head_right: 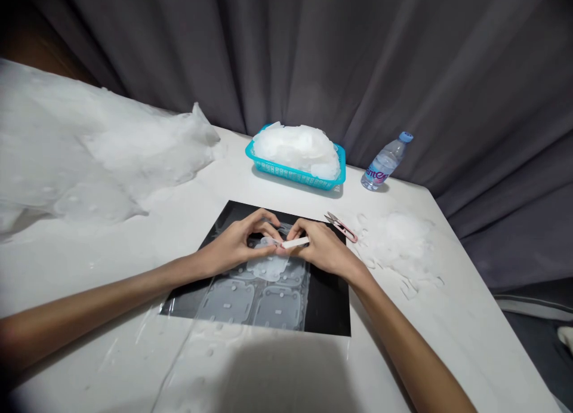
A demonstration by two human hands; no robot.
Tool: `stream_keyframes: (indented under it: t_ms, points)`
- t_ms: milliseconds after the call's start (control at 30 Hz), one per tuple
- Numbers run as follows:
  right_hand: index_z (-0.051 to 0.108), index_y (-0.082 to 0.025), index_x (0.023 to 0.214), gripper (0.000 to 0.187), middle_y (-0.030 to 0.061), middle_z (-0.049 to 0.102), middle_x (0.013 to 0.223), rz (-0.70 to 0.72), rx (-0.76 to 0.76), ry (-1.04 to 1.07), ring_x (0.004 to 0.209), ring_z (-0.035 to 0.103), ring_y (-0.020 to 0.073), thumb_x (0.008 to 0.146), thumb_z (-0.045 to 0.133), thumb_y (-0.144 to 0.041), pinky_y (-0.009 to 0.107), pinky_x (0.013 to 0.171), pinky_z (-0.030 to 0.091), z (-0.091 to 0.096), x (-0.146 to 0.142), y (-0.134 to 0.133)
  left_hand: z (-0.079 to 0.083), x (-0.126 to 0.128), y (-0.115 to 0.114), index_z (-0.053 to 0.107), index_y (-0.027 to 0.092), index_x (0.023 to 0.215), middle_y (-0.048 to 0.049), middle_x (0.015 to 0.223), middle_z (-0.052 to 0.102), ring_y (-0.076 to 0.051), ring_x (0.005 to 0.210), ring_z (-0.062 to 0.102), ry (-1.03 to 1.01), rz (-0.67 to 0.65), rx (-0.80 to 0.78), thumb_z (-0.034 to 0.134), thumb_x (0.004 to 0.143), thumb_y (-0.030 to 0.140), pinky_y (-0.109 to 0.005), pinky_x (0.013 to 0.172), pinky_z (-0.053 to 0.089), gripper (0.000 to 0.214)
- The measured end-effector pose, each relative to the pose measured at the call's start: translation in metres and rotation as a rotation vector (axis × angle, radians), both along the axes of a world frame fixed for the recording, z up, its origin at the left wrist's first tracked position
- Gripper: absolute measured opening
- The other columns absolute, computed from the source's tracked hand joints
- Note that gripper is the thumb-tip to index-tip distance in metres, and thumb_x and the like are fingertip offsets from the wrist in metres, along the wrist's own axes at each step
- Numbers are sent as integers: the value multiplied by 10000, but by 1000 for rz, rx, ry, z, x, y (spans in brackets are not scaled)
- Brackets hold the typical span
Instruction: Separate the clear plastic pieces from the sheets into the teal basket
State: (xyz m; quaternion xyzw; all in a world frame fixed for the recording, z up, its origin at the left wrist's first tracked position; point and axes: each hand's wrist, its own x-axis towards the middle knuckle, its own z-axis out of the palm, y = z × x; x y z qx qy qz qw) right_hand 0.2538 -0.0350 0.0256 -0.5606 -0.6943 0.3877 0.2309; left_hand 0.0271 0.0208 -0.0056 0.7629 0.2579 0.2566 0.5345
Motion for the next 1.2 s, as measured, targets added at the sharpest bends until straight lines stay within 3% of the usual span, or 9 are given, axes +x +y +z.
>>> stream_keyframes:
  t_ms: [200,333,500,600,767,867,1000,1200]
  points:
    - [750,-180,854,241,25,747,884,56,-35,116,835,626,188,890,716,-416,295,773,434,7,-4,5,-5,1,2,529,210,1124,-52,982,776,-220,949,746,-50,17,-7,787,895,397,-363,880,537,393]
    - [701,-185,850,248,10,691,809,-50,-20,114,744,576,169,899,651,-423,281,692,400,4,0,7,-1,1,-1,553,209,1078,-27,928,781,-209,918,744,-33,23,0,783,896,352,-341,850,533,327]
    - [608,-207,850,73,20,701,849,-200,187,-64,750,600,177,867,559,-258,287,705,399,-9,3,7,5,0,-6,623,202,1017,-13,936,761,-183,905,724,-2,55,113,736,934,305,-313,845,515,174]
    - [606,-213,856,77,22,715,845,-241,253,-165,756,615,184,890,545,-245,293,722,399,-11,4,7,5,0,-6,638,197,1031,-26,1010,729,-178,961,717,-63,53,109,710,961,318,-313,898,523,157]
    - [657,-196,858,245,15,692,772,-164,163,15,702,599,175,949,578,-410,285,672,417,-2,7,9,2,1,-4,615,194,1060,-27,1010,716,-171,938,719,-84,16,33,697,979,346,-309,887,533,190]
    - [698,-184,803,353,30,705,775,-79,95,4,742,610,185,979,561,-457,301,719,439,3,9,9,2,2,-5,607,198,1073,-26,1017,716,-172,944,725,-91,21,5,703,977,360,-306,883,540,211]
    - [763,-174,838,320,33,739,812,44,-54,91,783,626,194,924,657,-463,300,737,455,7,4,7,2,1,-4,602,196,1075,-48,1056,727,-202,1000,739,-103,29,12,713,968,375,-341,925,556,236]
    - [808,-163,830,324,39,757,810,-76,-56,240,780,628,189,811,788,-486,296,735,466,6,-8,5,-1,0,-2,602,194,1072,-47,1047,706,-202,987,727,-113,53,16,732,949,380,-353,925,561,258]
